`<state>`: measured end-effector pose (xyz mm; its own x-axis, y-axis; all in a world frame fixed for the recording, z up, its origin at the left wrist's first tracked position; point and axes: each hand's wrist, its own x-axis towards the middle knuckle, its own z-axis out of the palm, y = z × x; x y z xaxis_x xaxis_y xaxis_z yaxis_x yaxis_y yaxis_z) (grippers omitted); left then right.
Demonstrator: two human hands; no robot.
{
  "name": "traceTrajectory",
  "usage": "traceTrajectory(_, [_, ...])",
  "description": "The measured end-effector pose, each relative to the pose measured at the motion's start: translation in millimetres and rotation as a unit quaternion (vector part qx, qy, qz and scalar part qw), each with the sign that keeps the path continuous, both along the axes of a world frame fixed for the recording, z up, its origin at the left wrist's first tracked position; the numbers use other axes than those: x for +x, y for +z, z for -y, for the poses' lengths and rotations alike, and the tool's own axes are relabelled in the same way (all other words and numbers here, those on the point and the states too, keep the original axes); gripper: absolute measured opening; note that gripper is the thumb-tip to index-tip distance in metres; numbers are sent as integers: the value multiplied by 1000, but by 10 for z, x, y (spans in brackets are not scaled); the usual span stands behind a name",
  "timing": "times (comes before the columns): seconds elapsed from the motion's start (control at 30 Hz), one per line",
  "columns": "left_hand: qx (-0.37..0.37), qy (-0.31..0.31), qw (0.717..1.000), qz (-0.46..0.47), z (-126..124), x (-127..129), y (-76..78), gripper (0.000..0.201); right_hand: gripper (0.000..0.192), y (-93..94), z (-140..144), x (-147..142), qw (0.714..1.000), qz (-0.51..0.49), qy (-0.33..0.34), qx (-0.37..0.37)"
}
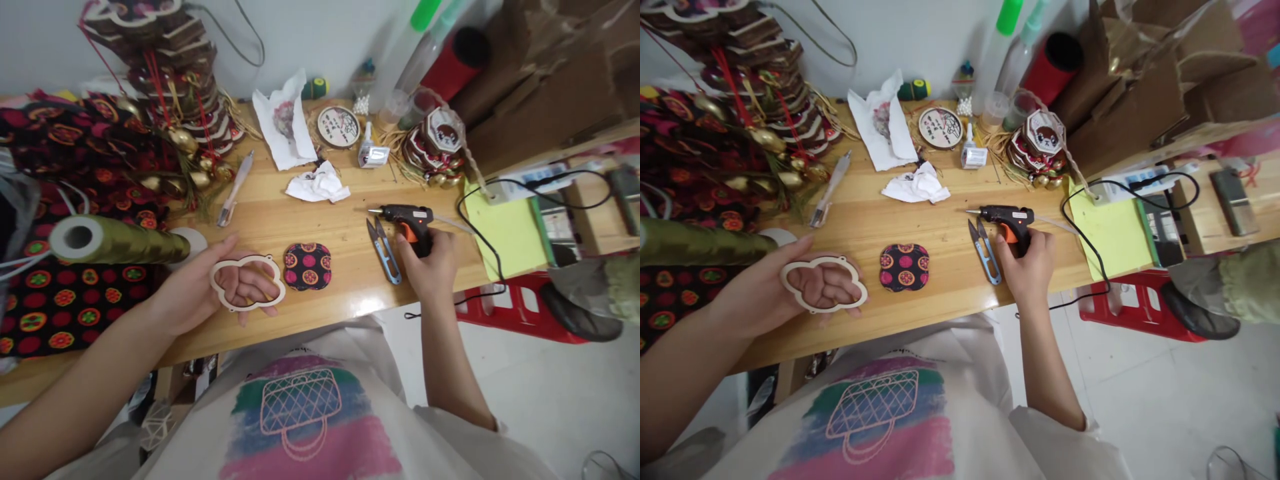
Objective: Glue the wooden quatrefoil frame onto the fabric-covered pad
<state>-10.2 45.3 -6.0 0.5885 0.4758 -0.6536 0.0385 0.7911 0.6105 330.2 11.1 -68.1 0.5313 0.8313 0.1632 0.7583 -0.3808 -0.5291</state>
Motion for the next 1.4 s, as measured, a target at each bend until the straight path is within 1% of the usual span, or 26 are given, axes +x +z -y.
traceTrajectory(0.13, [-16, 13, 1000, -2, 10, -11, 19, 56, 62, -7, -55, 29, 998, 51, 19, -18])
traceTrajectory(0.2, [-25, 17, 1000, 1, 52, 3, 18, 56, 64, 65, 0, -29, 995, 91, 28, -6])
traceTrajectory(0.27, [-43, 15, 999, 11, 127, 48, 7, 57, 63, 211, 115, -187, 990, 119, 64, 41])
traceTrajectory(0.3, [-55, 13, 998, 20, 173, 85, -1, 57, 57, 303, 186, -301, 985, 114, 110, 69])
traceTrajectory(0.33, [-69, 11, 997, 30, 220, 130, -8, 57, 56, 397, 259, -431, 972, 90, 198, 87])
traceTrajectory(0.37, [-85, 6, 996, 41, 265, 180, -14, 57, 63, 487, 327, -565, 945, 58, 308, 99])
traceTrajectory(0.4, [-97, 6, 994, 41, 303, 232, -17, 57, 74, 563, 384, -694, 907, 27, 411, 94])
traceTrajectory(0.43, [-110, 5, 993, 37, 332, 282, -19, 57, 82, 621, 428, -808, 865, 2, 496, 80])
traceTrajectory(0.47, [-123, 3, 992, 25, 351, 325, -20, 58, 84, 659, 457, -898, 841, -10, 538, 58])
traceTrajectory(0.5, [-133, 3, 991, 8, 360, 359, -20, 59, 83, 677, 470, -962, 830, -16, 555, 48])
traceTrajectory(0.57, [-144, 0, 989, -14, 356, 396, -25, 61, 77, 672, 465, -1014, 824, -20, 565, 34])
traceTrajectory(0.67, [-146, 1, 989, -14, 331, 400, -52, 62, 69, 633, 432, -987, 822, -10, 570, 25])
traceTrajectory(0.8, [-157, -8, 987, -31, 306, 414, -101, 66, 61, 603, 435, -966, 817, 11, 576, 35])
traceTrajectory(0.9, [-151, -20, 987, -44, 290, 429, -130, 69, 64, 587, 453, -977, 822, 12, 569, 35])
traceTrajectory(1.0, [-124, -45, 991, -12, 279, 380, -153, 74, 69, 549, 423, -941, 831, -4, 555, 33])
traceTrajectory(1.03, [-100, -53, 994, -9, 278, 345, -158, 75, 71, 527, 398, -913, 837, -7, 546, 37])
traceTrajectory(1.07, [-57, -54, 997, -21, 278, 303, -159, 75, 71, 499, 366, -880, 846, -10, 532, 41])
traceTrajectory(1.1, [4, -54, 997, -49, 279, 256, -157, 73, 72, 467, 328, -845, 855, -11, 516, 44])
traceTrajectory(1.13, [92, -38, 990, -100, 279, 209, -153, 70, 72, 431, 286, -809, 865, -11, 499, 44])
traceTrajectory(1.17, [197, -21, 967, -161, 276, 164, -147, 63, 72, 393, 243, -777, 871, -13, 489, 42])
traceTrajectory(1.2, [301, -14, 928, -220, 271, 127, -143, 56, 71, 357, 201, -751, 874, -14, 485, 38])
traceTrajectory(1.27, [483, -27, 822, -299, 248, 83, -151, 50, 70, 297, 128, -718, 870, -19, 493, 28])
traceTrajectory(1.3, [550, -48, 774, -311, 231, 77, -167, 54, 69, 275, 100, -711, 867, -22, 498, 23])
traceTrajectory(1.33, [599, -69, 735, -311, 213, 82, -191, 61, 69, 260, 77, -710, 864, -24, 502, 19])
traceTrajectory(1.37, [632, -87, 708, -304, 195, 94, -222, 68, 68, 250, 59, -713, 864, -25, 503, 15])
traceTrajectory(1.4, [651, -99, 692, -295, 179, 110, -257, 74, 68, 245, 47, -717, 863, -26, 504, 10])
